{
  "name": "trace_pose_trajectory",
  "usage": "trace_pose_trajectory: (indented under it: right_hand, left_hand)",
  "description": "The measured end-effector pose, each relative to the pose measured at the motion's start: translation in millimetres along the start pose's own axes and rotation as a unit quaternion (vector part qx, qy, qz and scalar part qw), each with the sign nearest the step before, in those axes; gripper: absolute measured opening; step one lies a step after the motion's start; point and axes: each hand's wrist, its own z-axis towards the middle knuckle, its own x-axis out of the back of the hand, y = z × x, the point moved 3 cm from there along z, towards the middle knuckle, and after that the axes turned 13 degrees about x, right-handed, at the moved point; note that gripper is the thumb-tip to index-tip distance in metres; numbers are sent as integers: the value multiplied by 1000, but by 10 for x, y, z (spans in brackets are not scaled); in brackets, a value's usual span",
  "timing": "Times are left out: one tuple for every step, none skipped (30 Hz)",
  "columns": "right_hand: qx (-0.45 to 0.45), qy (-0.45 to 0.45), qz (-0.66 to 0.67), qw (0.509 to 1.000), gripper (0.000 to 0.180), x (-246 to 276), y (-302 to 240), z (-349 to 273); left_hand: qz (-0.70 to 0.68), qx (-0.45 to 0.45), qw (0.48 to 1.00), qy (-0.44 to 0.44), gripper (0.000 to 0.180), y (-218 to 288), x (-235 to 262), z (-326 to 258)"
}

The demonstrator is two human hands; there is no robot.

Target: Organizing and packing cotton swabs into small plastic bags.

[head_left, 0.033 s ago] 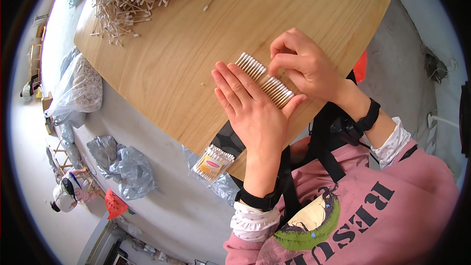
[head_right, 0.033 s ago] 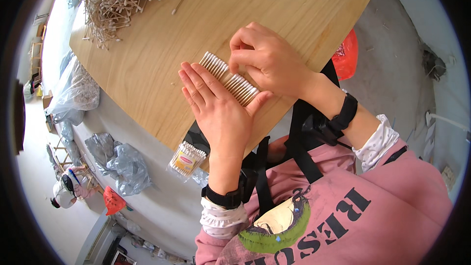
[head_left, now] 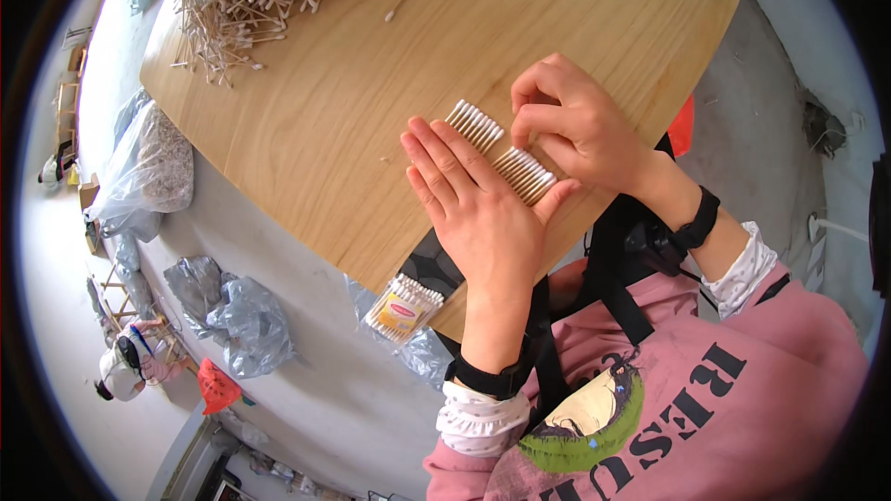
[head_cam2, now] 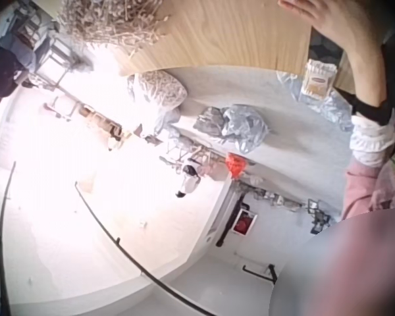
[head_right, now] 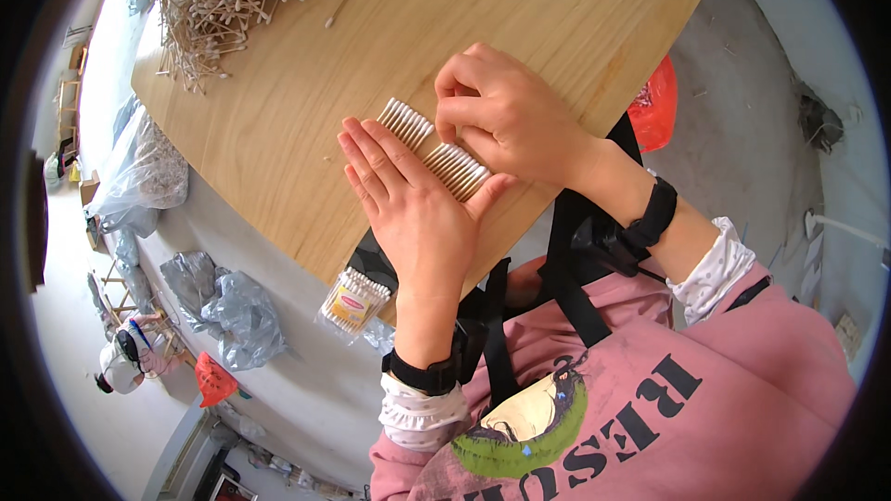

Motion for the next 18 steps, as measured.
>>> trace_pose_trajectory:
  right_hand:
    - [-5,-14,0,1000,9,3,-13,13]
    - [-9,-29,1,1000,8,-1,-17,27]
    - [-7,-30,1,1000,8,-18,-15,59]
    - [0,-22,13,1000,9,-28,-18,99]
    - [8,-14,24,1000,10,-39,-19,137]
    - [8,-15,23,1000,10,-54,-8,162]
    - [15,-36,9,999,11,-93,6,193]
    - [21,-56,-5,998,12,-126,17,228]
    - [23,-56,-5,998,12,-141,21,270]
    - [28,-54,-29,998,11,-149,26,305]
    - [32,-52,-52,997,11,-158,33,342]
    - [33,-53,-54,997,11,-171,49,385]
    - [30,-49,-61,996,11,-178,78,419]
    - [27,-46,-68,996,10,-183,112,449]
    - [27,-43,-67,996,10,-194,160,479]
    - [27,-34,-77,996,9,-190,205,512]
    - [27,-24,-86,996,8,-175,227,524]
    - [27,-23,-89,995,8,-150,228,514]
  left_hand:
    - [1,0,1000,0,138,-6,4,4]
    - [0,2,1000,1,138,-12,2,7]
    - [-2,4,1000,1,138,-18,-6,6]
    - [-4,5,1000,1,137,-10,-11,3]
    - [-6,5,1000,1,137,-2,-10,1]
    - [-8,5,1000,-1,137,6,-11,-2]
    - [-8,7,1000,-3,137,5,-2,-2]
    - [-9,8,1000,-1,137,1,12,-7]
    - [-15,13,1000,-6,136,-7,26,-16]
    - [-22,16,1000,-11,136,-14,31,-27]
    - [-24,16,1000,-10,136,-14,47,-38]
    - [-27,21,999,-5,136,-13,73,-49]
    - [-27,25,999,0,135,-9,96,-68]
    - [-25,24,999,1,135,-9,114,-92]
    - [-21,16,1000,-2,133,-7,130,-120]
    - [-21,9,1000,-5,132,-5,148,-149]
    - [-23,6,1000,-5,132,-1,140,-195]
    - [-9,-13,1000,-14,129,18,93,-258]
